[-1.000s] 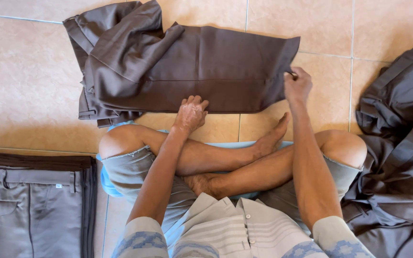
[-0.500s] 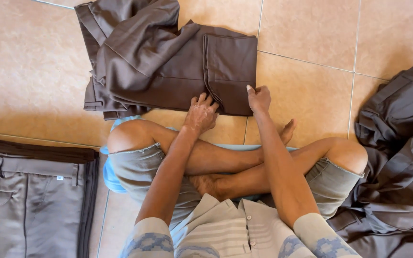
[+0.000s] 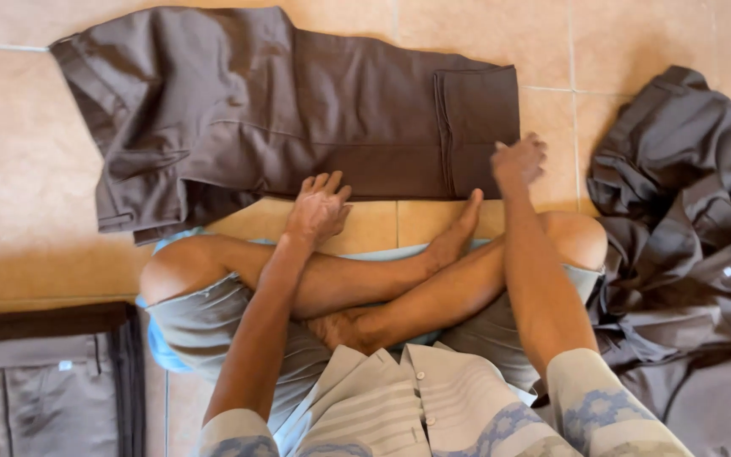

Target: Folding brown trousers into neat rectangles while sitting on a low stool.

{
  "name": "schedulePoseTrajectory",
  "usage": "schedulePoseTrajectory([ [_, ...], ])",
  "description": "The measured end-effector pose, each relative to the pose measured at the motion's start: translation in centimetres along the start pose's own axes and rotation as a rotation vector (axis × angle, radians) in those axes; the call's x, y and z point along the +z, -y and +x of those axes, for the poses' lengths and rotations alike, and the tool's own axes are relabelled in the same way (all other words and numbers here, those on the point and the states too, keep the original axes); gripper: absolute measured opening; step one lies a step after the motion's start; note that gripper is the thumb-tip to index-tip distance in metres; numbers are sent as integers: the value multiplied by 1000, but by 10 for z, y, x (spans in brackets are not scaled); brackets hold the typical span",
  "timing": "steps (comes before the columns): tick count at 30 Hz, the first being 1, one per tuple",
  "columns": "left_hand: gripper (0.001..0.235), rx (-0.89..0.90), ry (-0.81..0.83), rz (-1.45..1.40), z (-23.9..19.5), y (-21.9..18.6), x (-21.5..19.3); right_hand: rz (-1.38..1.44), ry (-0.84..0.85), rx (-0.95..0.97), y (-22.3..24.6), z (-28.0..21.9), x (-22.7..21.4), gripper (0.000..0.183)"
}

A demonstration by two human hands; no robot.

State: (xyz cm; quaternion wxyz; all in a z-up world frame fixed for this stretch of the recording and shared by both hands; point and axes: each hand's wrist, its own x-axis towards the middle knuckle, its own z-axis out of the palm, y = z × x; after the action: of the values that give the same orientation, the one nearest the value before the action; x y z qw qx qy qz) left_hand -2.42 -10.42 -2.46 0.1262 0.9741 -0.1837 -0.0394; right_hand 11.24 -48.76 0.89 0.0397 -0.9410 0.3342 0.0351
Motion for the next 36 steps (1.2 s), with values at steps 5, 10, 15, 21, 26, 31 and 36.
schedulePoseTrajectory([
  [5, 42, 43, -173, 32, 4, 9, 20, 73, 15, -441, 33, -70, 1, 50],
  [10, 48, 12, -138, 55, -1, -7, -8, -67, -102, -635, 33, -61, 33, 24],
  [15, 57, 25, -72, 208, 2, -6, 4, 164, -34, -566, 38, -31, 54, 16],
  [21, 59, -1, 40, 225, 2, -11, -11, 645, -178, -821, 134, -65, 55, 26],
  [26, 56, -13, 105, 198, 1, -10, -13, 834, 111, -831, 188, -148, 16, 30],
  [31, 53, -21, 109, 170, 3, -12, -15, 497, 59, -607, 127, -112, -15, 27],
  [36, 50, -26, 57, 167, 1, -10, -6, 503, 254, -151, 47, -16, 84, 68],
])
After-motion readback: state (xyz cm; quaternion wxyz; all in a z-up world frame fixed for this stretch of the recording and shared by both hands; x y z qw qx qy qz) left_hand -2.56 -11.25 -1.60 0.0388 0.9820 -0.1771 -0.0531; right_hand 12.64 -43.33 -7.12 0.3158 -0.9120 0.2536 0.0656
